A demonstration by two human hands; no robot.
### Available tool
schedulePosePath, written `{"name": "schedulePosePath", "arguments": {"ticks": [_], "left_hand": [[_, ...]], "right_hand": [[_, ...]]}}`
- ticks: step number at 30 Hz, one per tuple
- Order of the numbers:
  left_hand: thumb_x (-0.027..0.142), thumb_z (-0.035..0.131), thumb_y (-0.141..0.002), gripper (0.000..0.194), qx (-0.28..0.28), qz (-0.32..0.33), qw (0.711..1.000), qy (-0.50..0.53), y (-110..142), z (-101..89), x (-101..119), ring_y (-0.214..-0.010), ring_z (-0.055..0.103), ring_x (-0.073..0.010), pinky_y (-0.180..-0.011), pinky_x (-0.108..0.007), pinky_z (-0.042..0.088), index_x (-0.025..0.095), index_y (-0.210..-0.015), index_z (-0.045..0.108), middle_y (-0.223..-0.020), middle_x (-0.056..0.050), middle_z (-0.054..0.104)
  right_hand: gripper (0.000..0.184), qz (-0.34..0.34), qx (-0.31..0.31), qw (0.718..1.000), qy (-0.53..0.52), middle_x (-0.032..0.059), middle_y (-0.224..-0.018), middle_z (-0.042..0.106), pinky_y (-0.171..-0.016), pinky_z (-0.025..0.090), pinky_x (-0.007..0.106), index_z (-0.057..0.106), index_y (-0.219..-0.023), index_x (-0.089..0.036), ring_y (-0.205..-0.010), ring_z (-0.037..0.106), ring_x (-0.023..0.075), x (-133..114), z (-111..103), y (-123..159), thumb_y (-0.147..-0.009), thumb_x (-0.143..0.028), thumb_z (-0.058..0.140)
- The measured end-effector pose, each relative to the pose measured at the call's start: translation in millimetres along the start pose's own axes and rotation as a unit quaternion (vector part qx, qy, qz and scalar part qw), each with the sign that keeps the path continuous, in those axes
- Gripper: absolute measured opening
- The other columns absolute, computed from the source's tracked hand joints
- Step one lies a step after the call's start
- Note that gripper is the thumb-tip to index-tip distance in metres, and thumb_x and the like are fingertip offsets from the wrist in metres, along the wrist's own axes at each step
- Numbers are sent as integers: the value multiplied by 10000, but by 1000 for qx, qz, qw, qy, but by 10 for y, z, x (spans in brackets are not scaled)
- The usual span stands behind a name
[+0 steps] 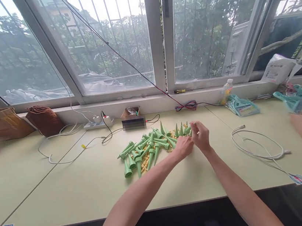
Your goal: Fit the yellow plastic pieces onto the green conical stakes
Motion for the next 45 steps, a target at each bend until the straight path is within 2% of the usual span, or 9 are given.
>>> {"name": "schedulePosePath", "arguments": {"ticks": [9,14,19,28,33,37,42,45], "left_hand": [[20,512,-833,236,-1,-4,1000,15,-54,23,-40,-690,645,-235,-663,-339,464,112,-789,725,-718,-131,661],[-17,511,-802,259,0,-2,1000,3,66,-23,-48,-686,651,-230,-651,-326,459,117,-715,715,-682,-121,648],[-48,515,-751,255,-5,8,1000,-12,227,-42,-35,-657,640,-224,-601,-316,441,106,-633,681,-650,-119,625],[2,534,-771,222,19,6,1000,-11,478,-130,-101,-580,591,-193,-565,-291,398,122,-597,604,-633,-85,575],[149,470,-914,186,52,14,998,-10,688,-279,-184,-569,573,-165,-526,-268,365,144,-816,628,-802,-87,636],[231,356,-996,317,127,43,991,6,974,-438,-246,-522,534,-132,-473,-243,311,167,-812,606,-769,-53,626],[238,341,-1011,344,208,65,973,72,1348,-522,-366,-597,577,-121,-515,-208,376,174,-862,645,-776,-59,641],[228,382,-1005,301,234,68,964,105,1480,-527,-402,-631,593,-121,-536,-203,384,175,-893,656,-788,-56,655]], "right_hand": [[338,9,-2,1000,1,42,-710,610,-600,424,265,569,-801,-193,-617,530,157,16,-6,-8,-1010,-400,402],[368,7,-10,1000,24,-7,-586,495,-555,353,264,481,-668,-207,-538,429,139,63,14,-18,-987,-388,445],[384,1,-62,998,21,-28,-568,422,-536,312,265,390,-623,-219,-524,366,130,87,124,-16,-974,-361,457],[354,-21,-156,987,38,-37,-547,393,-527,305,255,395,-616,-223,-517,344,133,143,323,40,-949,-326,456],[327,-13,-170,984,52,-26,-552,442,-533,318,252,440,-627,-217,-518,384,137,214,364,55,-937,-317,464],[279,2,-168,984,58,-14,-564,488,-548,341,256,519,-670,-208,-526,424,144,238,364,57,-925,-313,480],[219,18,-134,989,57,16,-629,578,-562,377,268,595,-746,-190,-546,485,150,260,313,57,-912,-299,502],[211,13,-105,993,56,34,-672,611,-576,401,274,608,-774,-183,-567,516,155,235,257,51,-918,-289,497]]}}
Point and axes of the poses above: each hand's wrist, its own y-axis away from the middle knuckle, its own z-axis out of the palm, x = y × z, the point moved 10 cm from there along -y, towards the middle knuckle
